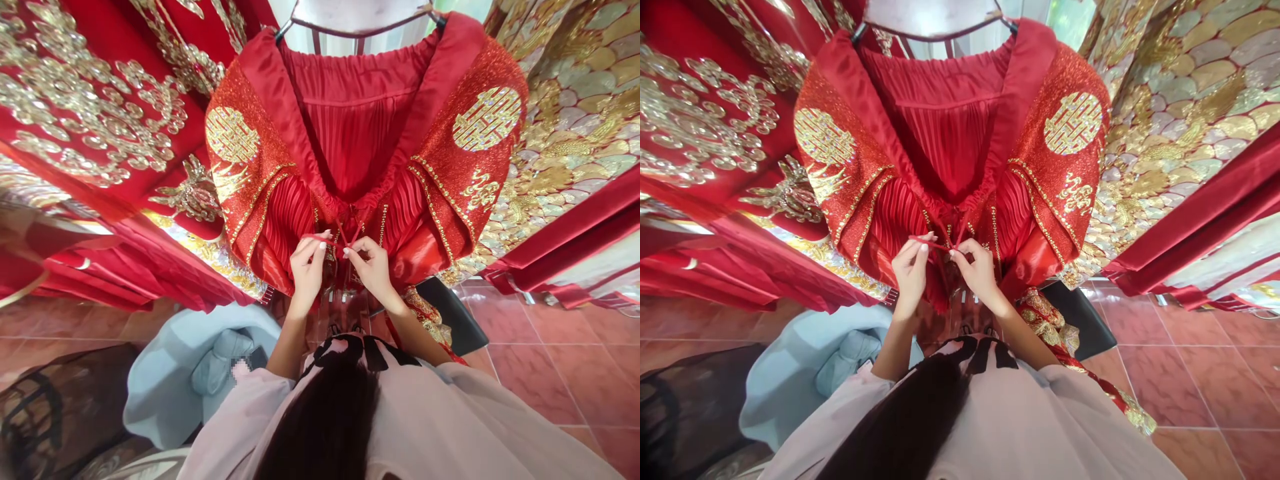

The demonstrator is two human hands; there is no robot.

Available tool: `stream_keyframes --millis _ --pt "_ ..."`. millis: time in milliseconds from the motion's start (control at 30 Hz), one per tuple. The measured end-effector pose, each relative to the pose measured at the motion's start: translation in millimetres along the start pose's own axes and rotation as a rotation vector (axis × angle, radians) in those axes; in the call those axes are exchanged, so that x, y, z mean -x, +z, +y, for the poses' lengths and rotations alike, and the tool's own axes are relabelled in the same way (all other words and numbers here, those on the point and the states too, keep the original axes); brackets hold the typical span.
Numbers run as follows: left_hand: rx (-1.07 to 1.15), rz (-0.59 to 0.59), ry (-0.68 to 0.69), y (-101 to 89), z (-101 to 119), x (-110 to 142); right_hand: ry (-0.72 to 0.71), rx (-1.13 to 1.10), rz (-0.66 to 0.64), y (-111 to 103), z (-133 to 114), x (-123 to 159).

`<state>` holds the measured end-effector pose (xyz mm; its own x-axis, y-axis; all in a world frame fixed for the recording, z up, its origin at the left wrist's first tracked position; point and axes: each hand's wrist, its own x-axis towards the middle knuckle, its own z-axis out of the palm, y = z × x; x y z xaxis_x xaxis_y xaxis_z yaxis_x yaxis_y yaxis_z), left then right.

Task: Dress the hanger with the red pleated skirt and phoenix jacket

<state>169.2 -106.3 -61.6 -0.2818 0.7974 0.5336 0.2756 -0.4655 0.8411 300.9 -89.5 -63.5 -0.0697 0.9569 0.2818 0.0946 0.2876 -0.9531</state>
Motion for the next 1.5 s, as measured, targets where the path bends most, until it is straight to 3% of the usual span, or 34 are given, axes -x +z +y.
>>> stream_keyframes --millis 100,233,333,533,700,800,1000,1167,1267,1367,1433,1500 --pt "-0.184 -0.067 0.226 8.8 13 -17 -0.024 0.03 -0.015 2 -2 1" --pt "-0.234 0.09 0.238 31.1 11 -22 -0.065 0.079 -0.007 0 -5 1" --pt "-0.153 0.218 0.091 41.0 3 -17 -0.087 0.092 -0.03 -2 -5 1" --pt "0.37 0.049 -0.31 37.0 0 -17 -0.121 0.119 -0.026 0 -5 2" --pt "0.604 0.057 -0.528 18.1 -6 -14 -0.102 0.111 -0.044 -3 -7 2" --pt "0.533 0.2 -0.505 11.1 -13 -12 -0.082 0.105 -0.059 -2 -10 3" --pt "0.176 0.636 -0.222 -10.3 -37 -25 -0.066 0.114 -0.077 -1 -20 5" --pt "0.072 0.76 -0.332 -39.8 -61 -24 -0.084 0.101 -0.055 -9 -21 7" --pt "-0.042 0.64 -0.195 -33.4 -51 -12 -0.09 0.099 -0.074 -12 -21 7" --pt "0.091 0.234 -0.103 -5.7 -22 -1 -0.102 0.096 -0.135 -13 -22 4" --pt "0.238 -0.054 -0.166 14.8 -5 1 -0.121 0.118 -0.183 -15 -25 1" --pt "0.327 -0.25 -0.256 28.8 6 0 -0.149 0.184 -0.237 -20 -30 -3"
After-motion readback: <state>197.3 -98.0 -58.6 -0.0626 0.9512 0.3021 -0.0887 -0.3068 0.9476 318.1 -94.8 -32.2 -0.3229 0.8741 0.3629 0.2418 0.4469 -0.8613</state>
